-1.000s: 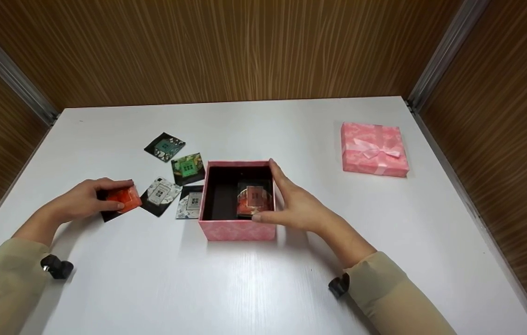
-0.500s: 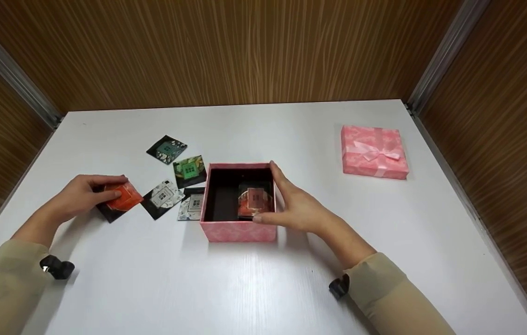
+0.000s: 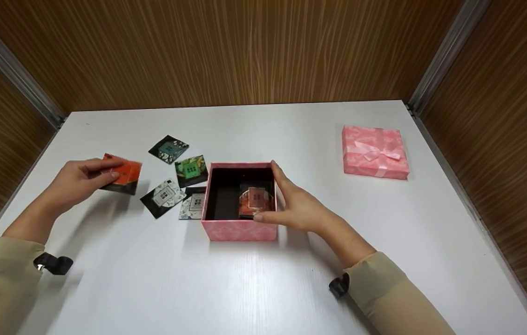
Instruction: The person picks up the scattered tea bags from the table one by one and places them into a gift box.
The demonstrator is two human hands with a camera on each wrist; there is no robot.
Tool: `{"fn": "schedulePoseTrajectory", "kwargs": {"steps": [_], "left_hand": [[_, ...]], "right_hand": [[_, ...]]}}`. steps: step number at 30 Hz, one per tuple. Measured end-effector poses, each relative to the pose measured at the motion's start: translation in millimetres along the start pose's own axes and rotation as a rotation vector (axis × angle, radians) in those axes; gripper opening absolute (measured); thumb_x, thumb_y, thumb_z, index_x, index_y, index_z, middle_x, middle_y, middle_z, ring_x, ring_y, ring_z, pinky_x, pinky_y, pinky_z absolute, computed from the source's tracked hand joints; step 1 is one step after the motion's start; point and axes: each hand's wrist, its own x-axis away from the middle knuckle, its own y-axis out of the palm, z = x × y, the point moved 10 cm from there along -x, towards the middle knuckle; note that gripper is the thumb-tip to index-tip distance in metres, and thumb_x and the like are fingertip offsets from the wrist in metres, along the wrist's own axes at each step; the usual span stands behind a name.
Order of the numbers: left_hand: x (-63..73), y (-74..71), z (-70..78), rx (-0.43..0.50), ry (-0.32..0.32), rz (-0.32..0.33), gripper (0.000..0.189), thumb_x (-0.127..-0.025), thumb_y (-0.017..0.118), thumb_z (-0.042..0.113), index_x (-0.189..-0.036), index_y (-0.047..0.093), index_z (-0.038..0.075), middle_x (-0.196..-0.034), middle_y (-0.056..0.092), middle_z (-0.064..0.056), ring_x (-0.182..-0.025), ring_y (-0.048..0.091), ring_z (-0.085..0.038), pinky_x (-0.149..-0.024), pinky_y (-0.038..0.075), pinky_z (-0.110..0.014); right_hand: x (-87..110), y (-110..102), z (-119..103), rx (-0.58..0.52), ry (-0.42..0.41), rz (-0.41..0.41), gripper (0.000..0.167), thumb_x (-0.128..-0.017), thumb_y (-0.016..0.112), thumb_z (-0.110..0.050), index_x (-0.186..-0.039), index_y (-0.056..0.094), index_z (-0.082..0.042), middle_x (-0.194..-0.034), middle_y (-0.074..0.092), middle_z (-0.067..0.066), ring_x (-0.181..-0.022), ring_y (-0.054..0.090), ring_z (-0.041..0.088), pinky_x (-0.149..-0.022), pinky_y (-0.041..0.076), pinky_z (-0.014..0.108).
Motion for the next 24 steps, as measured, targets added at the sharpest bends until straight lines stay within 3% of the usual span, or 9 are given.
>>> {"fn": "schedulePoseTrajectory", "kwargs": {"steps": [8,16,20,24], "left_hand": [[0.3,24.0,54.5,0.015,0.069,-0.023,0.042,-0.102,0.074,0.013,-0.143,0.070,0.017,-0.144,0.064,-0.014,-0.124,0.065,-0.027,-0.099,0.055,-0.034],[-5.3,59.0,110.7,-0.025,0.218,-0.022,0.042,-0.099,0.078,0.014,-0.141,0.071,0.017,-0.135,0.069,-0.008,-0.102,0.060,-0.024,-0.083,0.052,-0.032],[-7.8,75.7,133.3,-0.025,0.290,-0.033,0.043,-0.098,0.080,0.014,-0.140,0.071,0.014,-0.133,0.071,-0.009,-0.103,0.060,-0.024,-0.084,0.049,-0.036],[-9.7,94.9,147.8,-0.034,0.330,-0.077,0.044,-0.099,0.078,0.015,-0.141,0.070,0.013,-0.133,0.071,-0.009,-0.102,0.060,-0.023,-0.077,0.048,-0.033]], "right_hand": [[-0.3,1,2,-0.013,0.003,-0.003,0.122,-0.091,0.083,-0.045,-0.172,-0.005,-0.018,-0.175,0.013,0.015,-0.157,0.025,0.039,-0.124,0.024,0.061],[0.2,0,1,-0.005,-0.001,-0.001,0.122,-0.091,0.084,-0.045,-0.172,-0.005,-0.020,-0.175,0.015,0.016,-0.156,0.027,0.040,-0.123,0.026,0.061],[0.0,0,1,-0.004,-0.003,-0.002,0.122,-0.091,0.083,-0.045,-0.172,-0.005,-0.021,-0.175,0.014,0.014,-0.156,0.026,0.040,-0.123,0.026,0.061],[-0.7,0,1,-0.001,-0.005,-0.002,0.122,-0.091,0.083,-0.046,-0.172,-0.005,-0.021,-0.175,0.014,0.014,-0.156,0.027,0.040,-0.123,0.025,0.061]]}}
